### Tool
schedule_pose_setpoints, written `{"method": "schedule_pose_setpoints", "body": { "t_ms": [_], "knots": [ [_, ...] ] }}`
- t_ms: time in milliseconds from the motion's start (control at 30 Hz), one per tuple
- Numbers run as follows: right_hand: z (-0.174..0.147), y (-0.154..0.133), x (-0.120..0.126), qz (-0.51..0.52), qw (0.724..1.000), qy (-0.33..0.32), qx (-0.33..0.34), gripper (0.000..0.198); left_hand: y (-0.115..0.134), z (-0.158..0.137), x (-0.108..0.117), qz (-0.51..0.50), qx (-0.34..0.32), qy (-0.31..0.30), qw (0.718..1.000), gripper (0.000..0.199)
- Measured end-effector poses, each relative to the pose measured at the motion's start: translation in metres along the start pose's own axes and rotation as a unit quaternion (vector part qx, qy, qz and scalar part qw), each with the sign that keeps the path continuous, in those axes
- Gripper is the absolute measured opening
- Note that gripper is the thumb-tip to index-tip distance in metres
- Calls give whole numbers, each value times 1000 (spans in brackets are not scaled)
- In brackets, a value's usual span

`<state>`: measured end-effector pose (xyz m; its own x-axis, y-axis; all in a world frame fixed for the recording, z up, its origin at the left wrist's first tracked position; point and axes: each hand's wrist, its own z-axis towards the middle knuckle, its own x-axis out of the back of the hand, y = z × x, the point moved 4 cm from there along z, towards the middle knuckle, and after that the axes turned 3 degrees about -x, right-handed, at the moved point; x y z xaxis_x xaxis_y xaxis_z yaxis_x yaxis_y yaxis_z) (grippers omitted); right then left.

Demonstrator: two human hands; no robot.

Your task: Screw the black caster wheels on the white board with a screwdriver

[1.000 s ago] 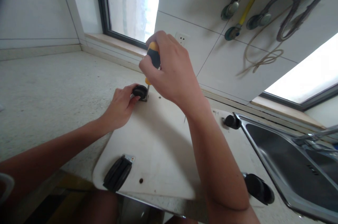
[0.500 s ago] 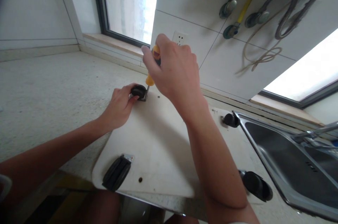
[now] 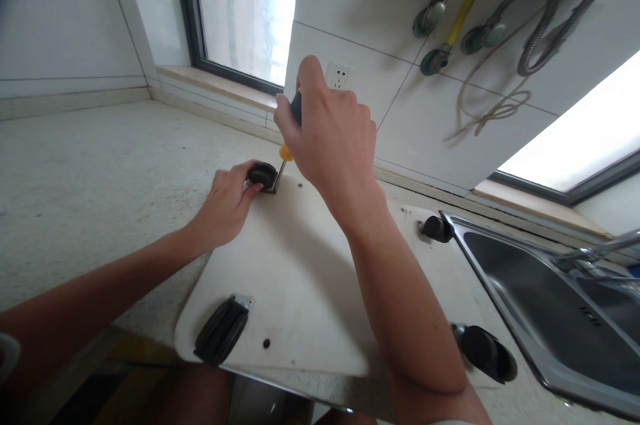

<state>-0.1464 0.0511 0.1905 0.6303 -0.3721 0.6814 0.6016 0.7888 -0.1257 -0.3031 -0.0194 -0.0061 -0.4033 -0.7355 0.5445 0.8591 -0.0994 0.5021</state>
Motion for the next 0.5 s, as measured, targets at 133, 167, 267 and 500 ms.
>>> {"method": "schedule_pose_setpoints", "body": {
  "t_ms": [133,167,267,500],
  "knots": [
    [0,0,4,9,1000,18,-11,23,1,0,1,3,-2,-1,1000,41],
    [0,-1,4,14,1000,19,-12,22,1,0,1,4,0,-1,1000,41],
    [1,-2,7,20,999,22,-12,21,1,0,1,4,6,-1,1000,41],
    [0,-1,30,4,999,44,-16,23,-2,-1,-1,-7,-2,4,1000,41]
  ]
}}
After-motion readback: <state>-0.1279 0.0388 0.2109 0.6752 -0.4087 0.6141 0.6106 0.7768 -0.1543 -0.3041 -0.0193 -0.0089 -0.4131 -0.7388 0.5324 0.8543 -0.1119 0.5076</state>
